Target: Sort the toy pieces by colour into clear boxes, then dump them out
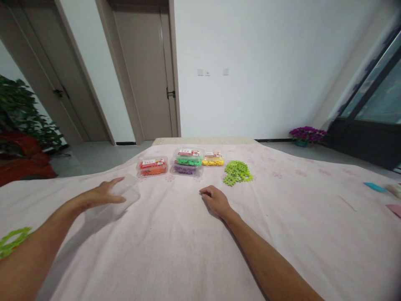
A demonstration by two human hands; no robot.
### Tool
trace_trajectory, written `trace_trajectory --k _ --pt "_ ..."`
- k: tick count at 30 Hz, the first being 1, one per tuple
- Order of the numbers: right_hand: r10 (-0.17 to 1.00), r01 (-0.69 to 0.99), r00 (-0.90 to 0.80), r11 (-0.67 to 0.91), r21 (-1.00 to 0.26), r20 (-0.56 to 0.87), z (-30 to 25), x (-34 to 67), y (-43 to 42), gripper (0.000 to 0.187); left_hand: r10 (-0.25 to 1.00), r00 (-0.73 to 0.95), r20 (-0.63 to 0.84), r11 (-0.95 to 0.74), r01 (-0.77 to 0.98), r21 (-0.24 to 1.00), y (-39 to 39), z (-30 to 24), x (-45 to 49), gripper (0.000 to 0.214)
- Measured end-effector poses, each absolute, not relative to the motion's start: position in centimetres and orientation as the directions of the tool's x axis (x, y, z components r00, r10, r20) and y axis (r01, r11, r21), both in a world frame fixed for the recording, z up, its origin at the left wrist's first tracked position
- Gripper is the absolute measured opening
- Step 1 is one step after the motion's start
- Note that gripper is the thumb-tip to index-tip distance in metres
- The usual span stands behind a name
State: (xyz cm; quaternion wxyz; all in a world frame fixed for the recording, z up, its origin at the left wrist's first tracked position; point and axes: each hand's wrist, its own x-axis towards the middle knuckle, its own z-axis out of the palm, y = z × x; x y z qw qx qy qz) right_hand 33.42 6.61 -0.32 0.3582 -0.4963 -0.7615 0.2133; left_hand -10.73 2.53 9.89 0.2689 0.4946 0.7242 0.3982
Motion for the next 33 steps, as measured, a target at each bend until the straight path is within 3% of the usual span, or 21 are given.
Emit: trace_trajectory --k 2,6,8,10,15,18,22,30,33 --pt "0.889 0.534 -0.258 0.457 -0.711 0.378 -0.1 33.1 6.1 0.024 0.996 -0.085 0.0 0.052 0.612 0.789 1.6 9.8 -6.3 0.073" --pt "0.79 0.282 -0.284 0.61 -0.74 0.543 0.7 32.6 4.6 0.042 0.968 0.247 0.045 -0.193 0.614 0.765 0.9 9.6 2.1 0.084" --pt "0.71 0.235 -0.319 0.701 -0.674 0.627 1.1 32.5 3.9 0.046 0.92 0.389 0.047 -0.297 0.615 0.73 1.5 9.5 4.9 0.085" --pt "0.63 0.257 -0.369 0.776 -0.576 0.683 1.5 32.7 3.4 0.037 0.87 0.492 0.024 -0.357 0.597 0.719 2.5 9.5 6.5 0.081" --pt "0.488 0.363 -0.511 0.869 -0.337 0.708 2.8 33.3 3.0 0.025 0.779 0.625 -0.05 -0.393 0.549 0.738 4.6 10.0 7.0 0.078" --pt "0.428 0.39 -0.603 0.894 -0.22 0.673 3.4 33.4 2.7 0.028 0.796 0.597 -0.1 -0.36 0.6 0.714 4.9 10.2 6.3 0.083" --pt "0.423 0.389 -0.628 0.898 -0.208 0.653 3.6 33.0 2.1 0.027 0.93 0.364 -0.043 -0.255 0.727 0.637 4.6 9.2 4.6 0.09" --pt "0.481 0.46 -0.635 0.864 -0.204 0.605 4.0 31.8 1.1 0.029 0.949 0.231 0.217 -0.314 0.59 0.744 3.2 6.1 3.3 0.112" --pt "0.534 0.496 -0.606 0.833 -0.246 0.59 3.8 32.1 1.2 0.028 0.957 0.183 0.225 -0.289 0.533 0.796 3.1 5.8 3.4 0.115"
